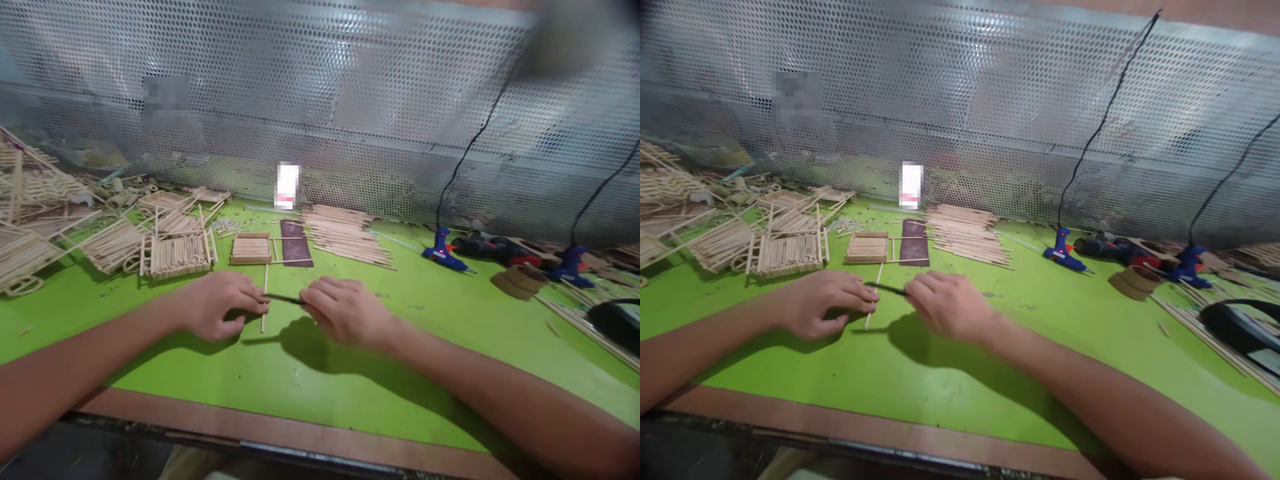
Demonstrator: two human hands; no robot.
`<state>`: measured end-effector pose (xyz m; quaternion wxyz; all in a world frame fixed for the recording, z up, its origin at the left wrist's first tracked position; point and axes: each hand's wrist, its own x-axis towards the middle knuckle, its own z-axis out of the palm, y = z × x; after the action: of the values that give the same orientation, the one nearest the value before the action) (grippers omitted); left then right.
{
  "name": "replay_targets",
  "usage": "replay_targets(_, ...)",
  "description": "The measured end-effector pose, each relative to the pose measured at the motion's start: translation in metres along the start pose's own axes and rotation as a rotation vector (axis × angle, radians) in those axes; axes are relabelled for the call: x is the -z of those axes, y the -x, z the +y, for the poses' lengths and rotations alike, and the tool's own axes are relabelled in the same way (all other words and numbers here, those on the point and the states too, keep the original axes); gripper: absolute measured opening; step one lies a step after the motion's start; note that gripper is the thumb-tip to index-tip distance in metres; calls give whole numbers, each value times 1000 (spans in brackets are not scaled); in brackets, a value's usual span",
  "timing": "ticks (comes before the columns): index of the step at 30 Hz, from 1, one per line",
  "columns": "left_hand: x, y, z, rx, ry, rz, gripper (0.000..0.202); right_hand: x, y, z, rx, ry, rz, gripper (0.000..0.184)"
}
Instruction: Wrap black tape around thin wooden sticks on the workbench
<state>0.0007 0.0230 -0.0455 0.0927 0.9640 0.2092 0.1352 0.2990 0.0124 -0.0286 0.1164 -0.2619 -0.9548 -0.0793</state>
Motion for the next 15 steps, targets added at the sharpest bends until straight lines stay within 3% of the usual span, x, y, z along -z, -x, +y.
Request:
replay_targets(3, 1, 0, 2, 11, -4, -9, 44, 5, 2, 21, -218, 19, -14, 32)
replay_targets(5, 2, -1, 4, 9, 5, 1, 41, 5, 2, 34, -360, 100, -111, 31)
replay_targets(7, 1, -2, 7, 5, 28, 4, 40, 1, 1, 44, -411, 154, -204, 30)
replay_targets(9, -1, -3, 11, -2, 62, -7, 40, -3, 1, 48, -387, 182, -219, 29)
replay_targets(11, -4, -5, 17, -16, 115, -17, 41, -6, 2, 45, -308, 172, -149, 30)
replay_targets(15, -9, -10, 30, -44, 256, -12, 39, -9, 5, 23, -27, -22, -29, 34)
